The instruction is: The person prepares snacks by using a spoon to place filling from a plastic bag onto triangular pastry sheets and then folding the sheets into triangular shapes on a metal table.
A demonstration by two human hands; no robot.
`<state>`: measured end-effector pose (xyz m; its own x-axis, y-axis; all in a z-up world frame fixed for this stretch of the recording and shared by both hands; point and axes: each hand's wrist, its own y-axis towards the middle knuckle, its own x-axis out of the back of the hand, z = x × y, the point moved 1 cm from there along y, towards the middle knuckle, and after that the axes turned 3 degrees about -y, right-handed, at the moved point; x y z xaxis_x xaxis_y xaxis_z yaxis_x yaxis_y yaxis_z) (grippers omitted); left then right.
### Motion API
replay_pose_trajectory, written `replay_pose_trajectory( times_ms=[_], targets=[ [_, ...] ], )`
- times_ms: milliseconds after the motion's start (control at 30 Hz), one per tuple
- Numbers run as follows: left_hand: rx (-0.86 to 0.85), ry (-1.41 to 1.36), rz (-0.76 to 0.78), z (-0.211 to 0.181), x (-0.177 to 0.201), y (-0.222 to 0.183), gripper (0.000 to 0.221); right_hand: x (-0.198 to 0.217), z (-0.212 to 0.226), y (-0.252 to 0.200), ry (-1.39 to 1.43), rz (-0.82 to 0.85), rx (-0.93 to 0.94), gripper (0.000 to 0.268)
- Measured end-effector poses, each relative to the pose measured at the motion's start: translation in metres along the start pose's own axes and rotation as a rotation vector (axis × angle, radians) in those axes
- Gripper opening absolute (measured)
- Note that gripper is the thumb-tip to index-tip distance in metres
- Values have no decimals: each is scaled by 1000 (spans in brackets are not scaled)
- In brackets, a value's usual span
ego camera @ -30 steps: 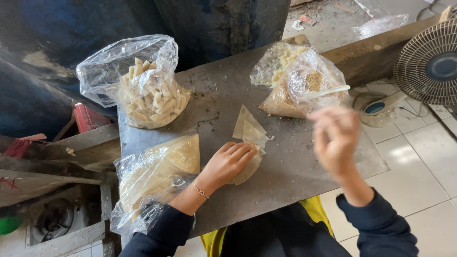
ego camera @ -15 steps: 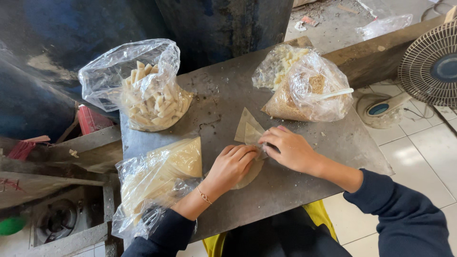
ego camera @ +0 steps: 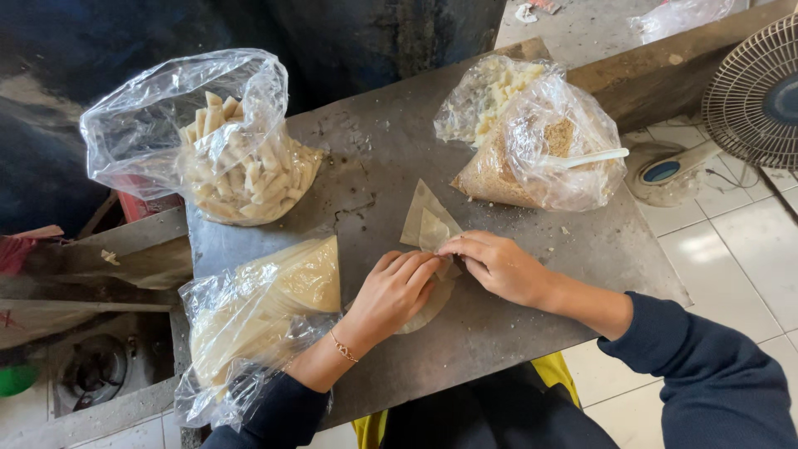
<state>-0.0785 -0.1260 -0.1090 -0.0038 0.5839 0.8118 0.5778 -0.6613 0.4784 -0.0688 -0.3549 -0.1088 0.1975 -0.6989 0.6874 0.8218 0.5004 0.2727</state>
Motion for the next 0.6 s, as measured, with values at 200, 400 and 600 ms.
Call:
replay_pose_trajectory(
  times_ms=[200,400,600],
  targets=[
    [-6,9,18,2,-4,-1,51,3,5,0,38,27,-6,47],
    [75,-145,-1,4,-4,-5,52,3,7,2,-9,-28,40,50],
    [52,-3,100,4,-12,-4,54,3,7,2,-2,8,13,49]
  ],
)
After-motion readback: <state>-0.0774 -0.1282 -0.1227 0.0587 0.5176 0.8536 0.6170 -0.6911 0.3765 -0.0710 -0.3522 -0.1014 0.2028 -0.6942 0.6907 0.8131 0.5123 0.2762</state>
